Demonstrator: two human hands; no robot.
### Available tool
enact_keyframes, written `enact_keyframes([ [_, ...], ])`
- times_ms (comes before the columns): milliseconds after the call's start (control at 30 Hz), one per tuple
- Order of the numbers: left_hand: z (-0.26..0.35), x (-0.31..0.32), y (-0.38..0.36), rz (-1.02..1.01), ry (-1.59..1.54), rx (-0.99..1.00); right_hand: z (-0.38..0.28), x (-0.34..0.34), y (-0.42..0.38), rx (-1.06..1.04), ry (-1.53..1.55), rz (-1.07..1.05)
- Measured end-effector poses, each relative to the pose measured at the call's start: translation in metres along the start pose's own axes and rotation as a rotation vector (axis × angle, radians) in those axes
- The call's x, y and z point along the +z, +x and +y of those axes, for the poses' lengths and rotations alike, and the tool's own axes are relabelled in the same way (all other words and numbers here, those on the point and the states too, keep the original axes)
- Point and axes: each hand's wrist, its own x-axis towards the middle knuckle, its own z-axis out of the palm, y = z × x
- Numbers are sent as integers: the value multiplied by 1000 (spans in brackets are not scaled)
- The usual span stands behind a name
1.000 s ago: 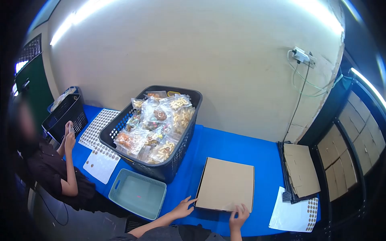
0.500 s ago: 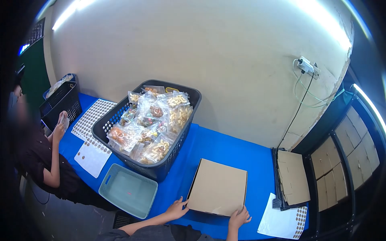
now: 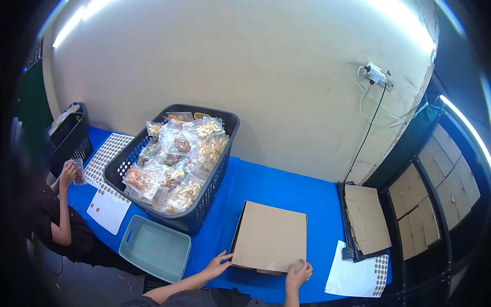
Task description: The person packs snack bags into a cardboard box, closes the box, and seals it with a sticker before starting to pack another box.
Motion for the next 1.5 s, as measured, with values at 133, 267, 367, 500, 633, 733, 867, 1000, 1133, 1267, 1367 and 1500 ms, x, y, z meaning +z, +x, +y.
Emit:
enact_keyframes([
  [133, -14, -4, -3, -53, 13, 26, -35, 4, -25, -211, -202, 138],
  [267, 14, -6, -18, 84, 148, 160, -55, 15, -33, -353, -158, -30],
  [367, 30, -7, -15, 96, 272, 292, -40, 49, -30, -457, -232, -131],
  [500, 32, 1, -1, 26, 564, 481, -30, 60, -20, -588, -326, -243],
  [633, 2, 1, 2, -192, 703, 537, -22, 44, -7, -570, -256, -275],
  [733, 0, 1, -14, -267, 854, 512, 6, 28, 3, -380, -291, -100],
  [867, -7, 2, -6, -201, 781, 550, -16, -15, -3, -592, -205, -196],
  [1000, -5, 11, -9, -48, 577, 553, -9, -9, -12, -827, -255, -366],
  [1133, 9, 10, -13, 63, 486, 547, 5, -2, -7, -902, -273, -285],
  [1267, 12, 3, -22, 120, 466, 526, -18, -19, -11, -848, -171, -303],
  [1367, 10, 2, -29, 142, 442, 459, -26, -21, -12, -817, -144, -367],
  [1500, 3, 1, -43, 117, 460, 447, -20, -8, -2, -829, -176, -358],
])
